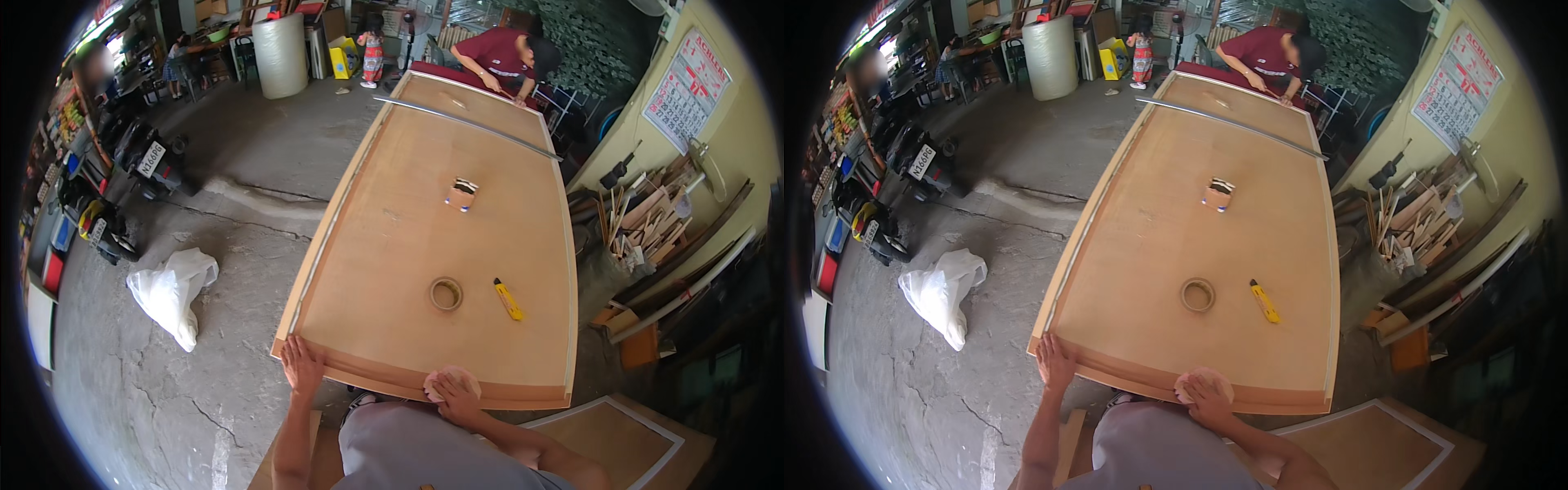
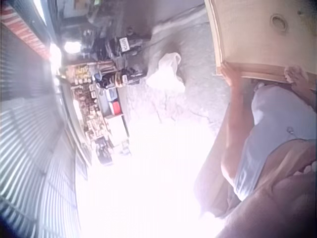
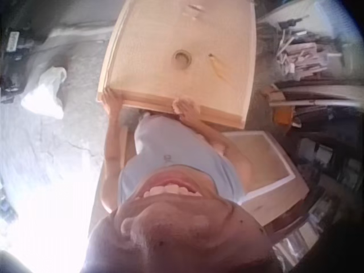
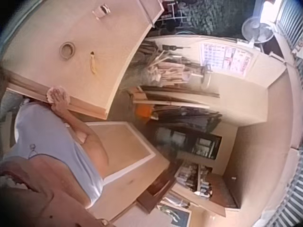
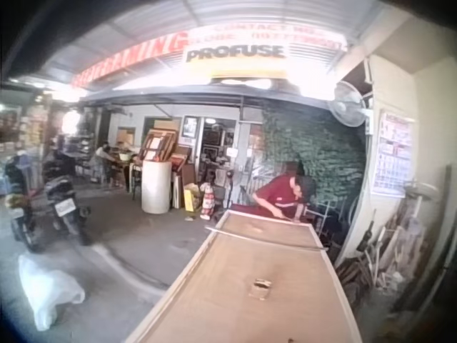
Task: The person aligns and fits a thin wooden trim strip along the edge of a large wooden panel, then uses a utility knife to trim the strip flush. A second person assists by holding the panel steady.
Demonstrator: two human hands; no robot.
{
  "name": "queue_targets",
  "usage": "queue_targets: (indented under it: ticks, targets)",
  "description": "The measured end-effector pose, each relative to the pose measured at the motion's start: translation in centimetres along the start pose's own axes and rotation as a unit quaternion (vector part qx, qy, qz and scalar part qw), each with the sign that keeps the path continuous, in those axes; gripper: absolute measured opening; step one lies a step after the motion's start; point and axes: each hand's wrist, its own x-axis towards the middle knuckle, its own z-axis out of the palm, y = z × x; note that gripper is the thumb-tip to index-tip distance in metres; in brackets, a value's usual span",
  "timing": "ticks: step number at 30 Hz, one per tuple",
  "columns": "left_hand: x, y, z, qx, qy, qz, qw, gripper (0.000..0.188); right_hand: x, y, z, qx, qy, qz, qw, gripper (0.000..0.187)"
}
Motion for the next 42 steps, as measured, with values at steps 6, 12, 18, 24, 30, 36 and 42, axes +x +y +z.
queue_targets:
  ticks: [6, 12, 18, 24, 30, 36, 42]
  targets:
    - [-0.7, 2.9, 0.2, 0.076, 0.052, -0.008, 0.996, 0.081, -10.8, 8.3, -2.1, 0.014, 0.034, 0.114, 0.993, 0.054]
    - [-0.2, 3.8, -0.3, 0.103, -0.008, -0.073, 0.992, 0.086, -21.9, 17.5, -2.8, -0.005, 0.054, 0.203, 0.978, 0.055]
    - [0.3, 5.2, -0.3, 0.148, -0.018, -0.094, 0.984, 0.093, -24.5, 19.8, -5.7, -0.011, 0.049, 0.245, 0.968, 0.058]
    - [1.1, 5.0, -0.6, 0.137, -0.027, -0.092, 0.986, 0.095, -24.3, 19.4, -2.1, -0.019, 0.13, 0.298, 0.945, 0.052]
    - [2.5, 5.3, -1.6, 0.132, -0.057, -0.122, 0.982, 0.098, -22.8, 19.7, -1.7, 0.013, 0.205, 0.346, 0.915, 0.042]
    - [2.8, 5.2, -2.7, 0.055, -0.072, -0.129, 0.987, 0.101, -23.9, 19.5, -0.5, 0.045, 0.281, 0.343, 0.895, 0.034]
    - [4.4, 4.1, -1.3, 0.012, -0.051, -0.13, 0.99, 0.099, -24.4, 17.9, -0.6, 0.039, 0.259, 0.359, 0.896, 0.033]
